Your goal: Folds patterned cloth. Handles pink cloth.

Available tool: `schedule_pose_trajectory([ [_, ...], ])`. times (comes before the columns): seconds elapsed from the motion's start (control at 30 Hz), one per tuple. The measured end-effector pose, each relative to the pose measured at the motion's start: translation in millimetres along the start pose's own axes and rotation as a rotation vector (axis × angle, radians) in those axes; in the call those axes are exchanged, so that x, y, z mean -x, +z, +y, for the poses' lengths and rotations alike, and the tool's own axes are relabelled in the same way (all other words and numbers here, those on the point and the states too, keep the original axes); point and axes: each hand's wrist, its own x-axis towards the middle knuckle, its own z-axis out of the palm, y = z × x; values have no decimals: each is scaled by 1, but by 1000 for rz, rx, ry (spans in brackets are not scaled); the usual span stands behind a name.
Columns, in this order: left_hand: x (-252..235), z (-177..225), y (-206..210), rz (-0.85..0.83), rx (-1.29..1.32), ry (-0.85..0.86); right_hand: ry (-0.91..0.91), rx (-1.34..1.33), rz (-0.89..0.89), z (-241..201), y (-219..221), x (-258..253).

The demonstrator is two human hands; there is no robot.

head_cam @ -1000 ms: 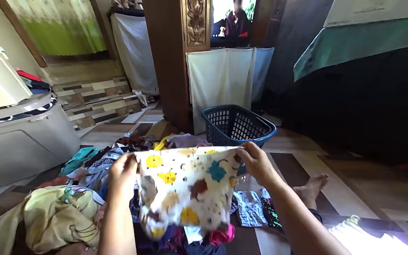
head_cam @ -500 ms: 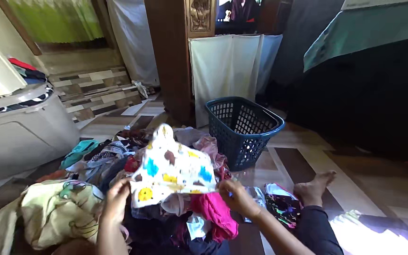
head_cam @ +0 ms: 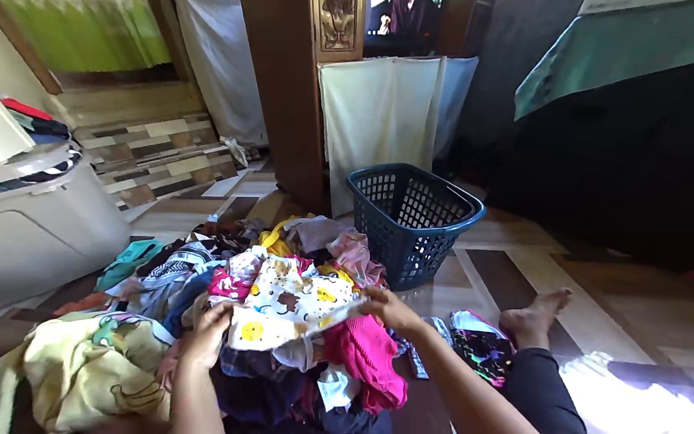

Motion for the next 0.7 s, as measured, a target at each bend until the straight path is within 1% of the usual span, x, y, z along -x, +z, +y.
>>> schedule_pose_trajectory([
  [0.03, -5, 3, 6, 46, 7, -116, 92, -116, 98, 3, 4, -8],
  [0.07, -11, 0, 10, 91, -18, -214, 176, -178, 186, 9, 7, -15],
  [0.1, -18, -7, 13, 136, -47, -292, 241, -180, 238, 15, 11, -20],
  [0.17, -23, -19, 14, 154, -48, -391, 322, -133, 240, 25, 19, -22],
  [0.27, -16, -30, 13, 158, -35, -450, 352, -137, 249, 33, 28, -16],
  [0.4, -10, -30, 10, 137, -35, -470, 335, -93, 281, 32, 28, -14],
  [0.53, -5, -19, 9, 110, -46, -403, 278, 26, 301, 23, 25, -12],
  [0.7, 12, -13, 1, 67, -70, -348, 237, 76, 289, 26, 28, -3],
])
